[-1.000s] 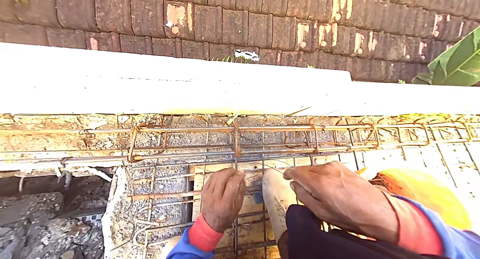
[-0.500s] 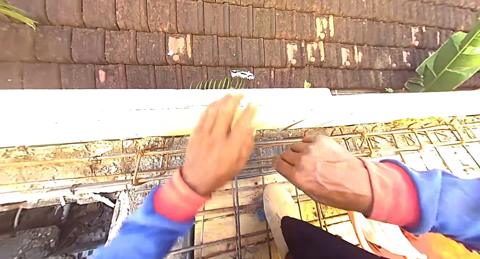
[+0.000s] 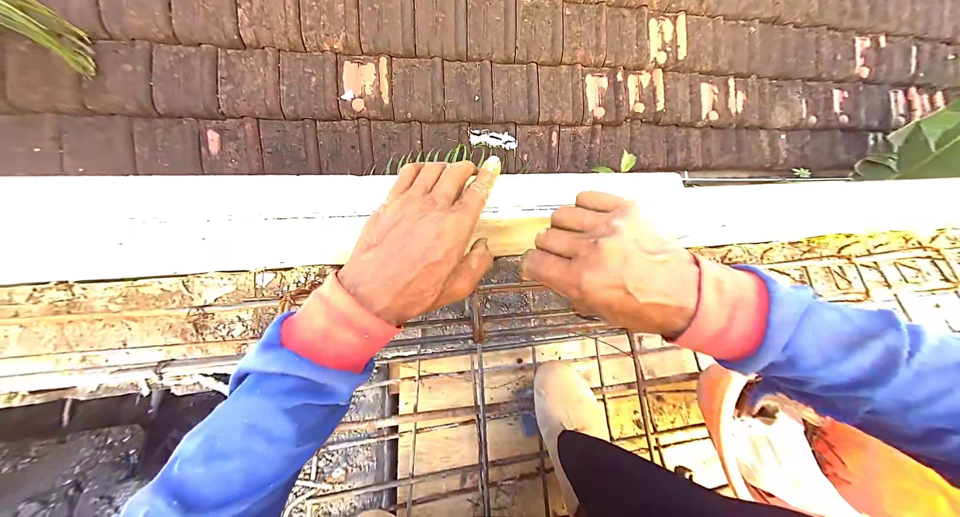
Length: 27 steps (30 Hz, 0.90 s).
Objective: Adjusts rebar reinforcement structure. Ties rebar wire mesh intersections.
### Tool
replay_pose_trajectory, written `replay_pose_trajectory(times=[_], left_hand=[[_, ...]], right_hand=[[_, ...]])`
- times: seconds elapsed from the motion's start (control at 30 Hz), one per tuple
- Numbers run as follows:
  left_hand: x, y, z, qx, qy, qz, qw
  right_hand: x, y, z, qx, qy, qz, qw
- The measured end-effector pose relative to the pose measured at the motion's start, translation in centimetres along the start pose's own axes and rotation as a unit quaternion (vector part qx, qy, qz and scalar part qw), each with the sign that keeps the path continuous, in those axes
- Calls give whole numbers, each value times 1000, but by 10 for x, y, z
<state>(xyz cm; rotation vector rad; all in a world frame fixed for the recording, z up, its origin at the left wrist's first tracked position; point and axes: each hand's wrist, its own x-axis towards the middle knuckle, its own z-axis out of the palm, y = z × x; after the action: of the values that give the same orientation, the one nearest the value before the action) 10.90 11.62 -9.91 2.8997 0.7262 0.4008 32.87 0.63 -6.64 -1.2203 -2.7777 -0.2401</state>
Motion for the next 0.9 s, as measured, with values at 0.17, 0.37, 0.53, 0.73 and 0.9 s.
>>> replay_pose_trajectory(times=[0.17,0.37,0.53,0.73,0.9], left_hand=[[-2,3,-3,-1,6,6,1000],[-2,2,-7,2,-29,7,1000],[-4,3,-5,-27,-6,20,999],[-49,55,33,-179,160,-22,971],[-69,76,48,-268,162,-58,948]], right_hand=[[-2,1,15,5,59,56,997],[-6,-7,20,124,86,138,979],[-13,-21,18,256,84,234,934],[-20,-40,14,205,127,203,949],[-30,-53,12,219,158,220,937]])
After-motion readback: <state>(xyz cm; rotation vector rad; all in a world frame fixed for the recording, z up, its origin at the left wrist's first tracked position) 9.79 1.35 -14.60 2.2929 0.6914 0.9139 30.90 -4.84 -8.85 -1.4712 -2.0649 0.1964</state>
